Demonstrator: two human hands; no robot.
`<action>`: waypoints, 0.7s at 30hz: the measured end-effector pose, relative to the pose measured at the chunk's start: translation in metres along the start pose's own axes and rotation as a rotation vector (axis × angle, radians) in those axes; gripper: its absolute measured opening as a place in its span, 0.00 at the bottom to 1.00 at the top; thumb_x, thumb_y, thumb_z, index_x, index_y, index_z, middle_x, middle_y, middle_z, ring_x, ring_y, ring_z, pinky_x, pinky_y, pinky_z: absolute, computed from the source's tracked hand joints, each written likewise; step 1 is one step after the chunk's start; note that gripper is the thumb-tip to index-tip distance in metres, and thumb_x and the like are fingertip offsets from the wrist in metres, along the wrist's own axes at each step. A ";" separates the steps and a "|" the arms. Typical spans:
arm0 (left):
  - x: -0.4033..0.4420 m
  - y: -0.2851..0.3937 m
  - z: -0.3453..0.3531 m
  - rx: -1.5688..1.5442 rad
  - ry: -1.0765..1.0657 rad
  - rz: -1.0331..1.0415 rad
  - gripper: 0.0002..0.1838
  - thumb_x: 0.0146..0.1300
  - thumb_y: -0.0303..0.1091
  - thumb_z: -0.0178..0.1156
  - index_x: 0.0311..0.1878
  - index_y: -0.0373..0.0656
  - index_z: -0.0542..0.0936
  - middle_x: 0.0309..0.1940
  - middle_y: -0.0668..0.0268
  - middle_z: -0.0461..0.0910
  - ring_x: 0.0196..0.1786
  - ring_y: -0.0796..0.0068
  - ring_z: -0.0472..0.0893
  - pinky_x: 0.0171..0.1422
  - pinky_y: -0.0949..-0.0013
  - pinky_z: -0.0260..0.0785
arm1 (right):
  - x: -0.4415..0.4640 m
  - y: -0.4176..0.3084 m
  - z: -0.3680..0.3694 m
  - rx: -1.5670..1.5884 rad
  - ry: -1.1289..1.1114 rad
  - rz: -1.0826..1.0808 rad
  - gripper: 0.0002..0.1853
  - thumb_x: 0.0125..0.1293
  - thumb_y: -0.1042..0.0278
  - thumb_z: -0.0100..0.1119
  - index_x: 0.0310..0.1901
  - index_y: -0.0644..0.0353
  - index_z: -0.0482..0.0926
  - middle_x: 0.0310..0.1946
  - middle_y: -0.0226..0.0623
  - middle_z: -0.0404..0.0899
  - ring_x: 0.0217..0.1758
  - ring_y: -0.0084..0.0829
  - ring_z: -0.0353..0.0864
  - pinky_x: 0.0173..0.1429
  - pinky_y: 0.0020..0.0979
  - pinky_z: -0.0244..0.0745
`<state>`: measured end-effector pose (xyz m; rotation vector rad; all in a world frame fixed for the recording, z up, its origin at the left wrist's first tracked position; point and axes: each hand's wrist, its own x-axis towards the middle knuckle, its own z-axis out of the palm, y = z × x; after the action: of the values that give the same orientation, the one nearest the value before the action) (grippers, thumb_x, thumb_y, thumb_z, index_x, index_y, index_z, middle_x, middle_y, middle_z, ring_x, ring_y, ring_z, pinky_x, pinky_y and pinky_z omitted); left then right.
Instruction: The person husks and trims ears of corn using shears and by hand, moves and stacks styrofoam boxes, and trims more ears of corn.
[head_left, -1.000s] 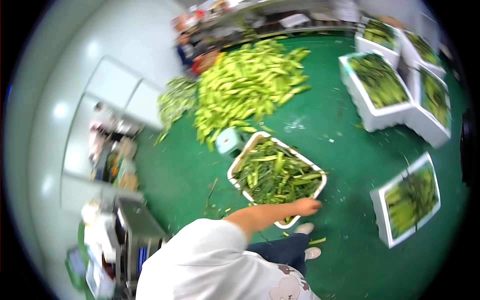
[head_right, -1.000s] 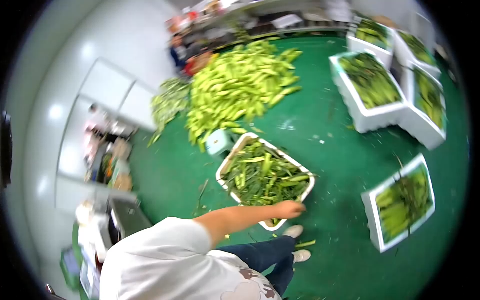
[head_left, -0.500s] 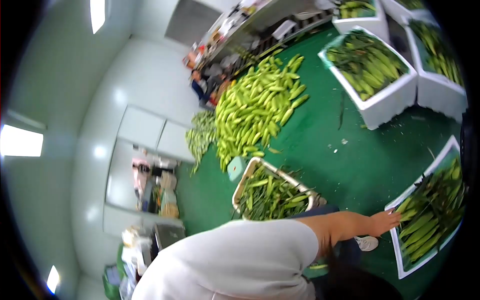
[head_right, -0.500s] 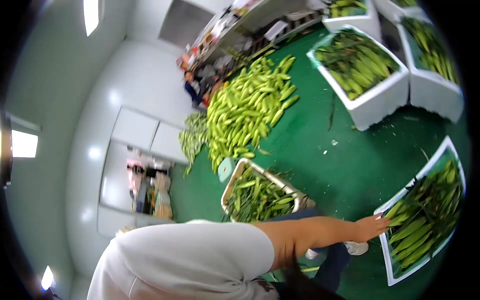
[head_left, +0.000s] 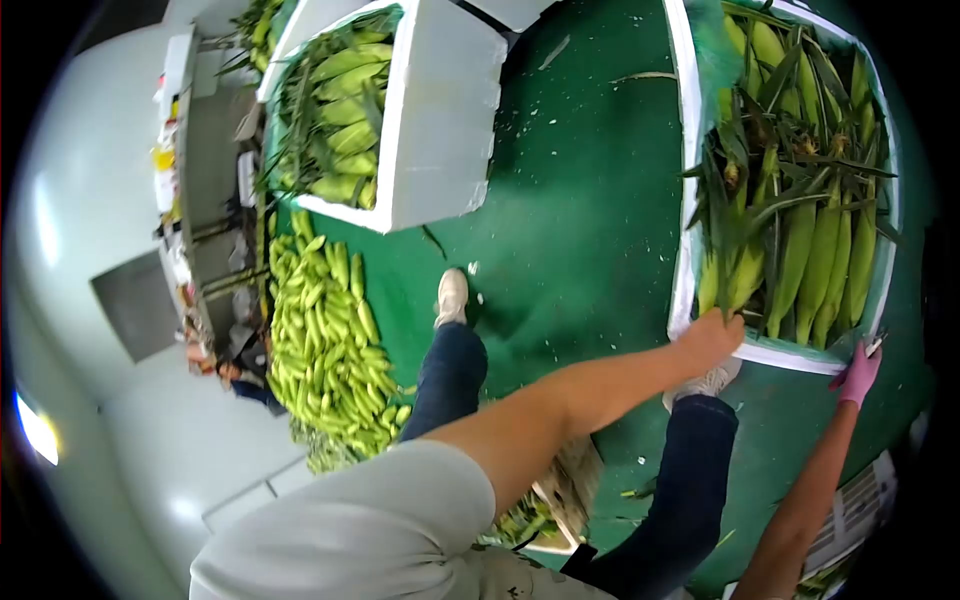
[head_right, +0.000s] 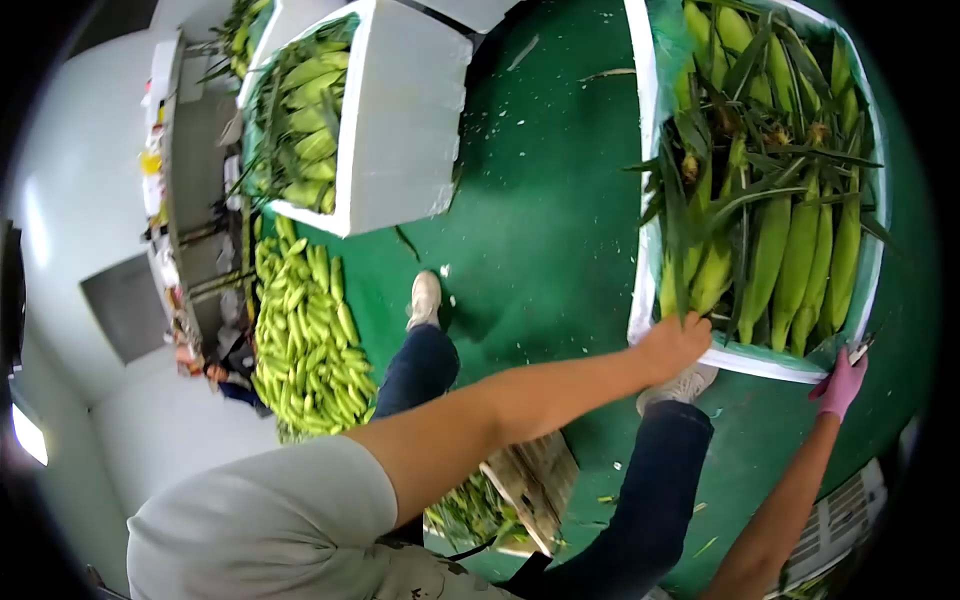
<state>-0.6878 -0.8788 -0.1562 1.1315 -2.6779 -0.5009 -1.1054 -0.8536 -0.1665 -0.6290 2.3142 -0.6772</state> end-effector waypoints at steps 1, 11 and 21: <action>-0.002 -0.009 0.002 -0.046 0.057 -0.005 0.04 0.51 0.30 0.58 0.32 0.44 0.79 0.33 0.62 0.73 0.43 0.63 0.77 0.45 0.64 0.71 | -0.013 -0.014 0.004 0.027 -0.021 0.055 0.26 0.69 0.59 0.58 0.63 0.64 0.70 0.40 0.41 0.80 0.19 0.29 0.76 0.23 0.31 0.73; -0.098 -0.286 -0.128 -0.149 -0.061 0.366 0.02 0.52 0.30 0.58 0.30 0.46 0.78 0.34 0.62 0.76 0.43 0.62 0.77 0.45 0.63 0.75 | -0.342 -0.058 0.241 0.264 0.212 0.402 0.20 0.62 0.65 0.54 0.51 0.71 0.72 0.27 0.51 0.79 0.11 0.42 0.76 0.12 0.41 0.73; -0.095 -0.309 -0.135 0.043 -0.057 0.537 0.06 0.47 0.25 0.64 0.30 0.45 0.82 0.32 0.59 0.79 0.37 0.57 0.83 0.41 0.59 0.77 | -0.392 -0.080 0.283 0.565 0.365 0.307 0.24 0.62 0.65 0.55 0.55 0.75 0.67 0.22 0.50 0.77 0.06 0.45 0.70 0.13 0.48 0.67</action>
<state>-0.3785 -1.0428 -0.1528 0.3700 -2.8857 -0.3813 -0.6234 -0.7694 -0.1341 0.1179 2.2991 -1.3040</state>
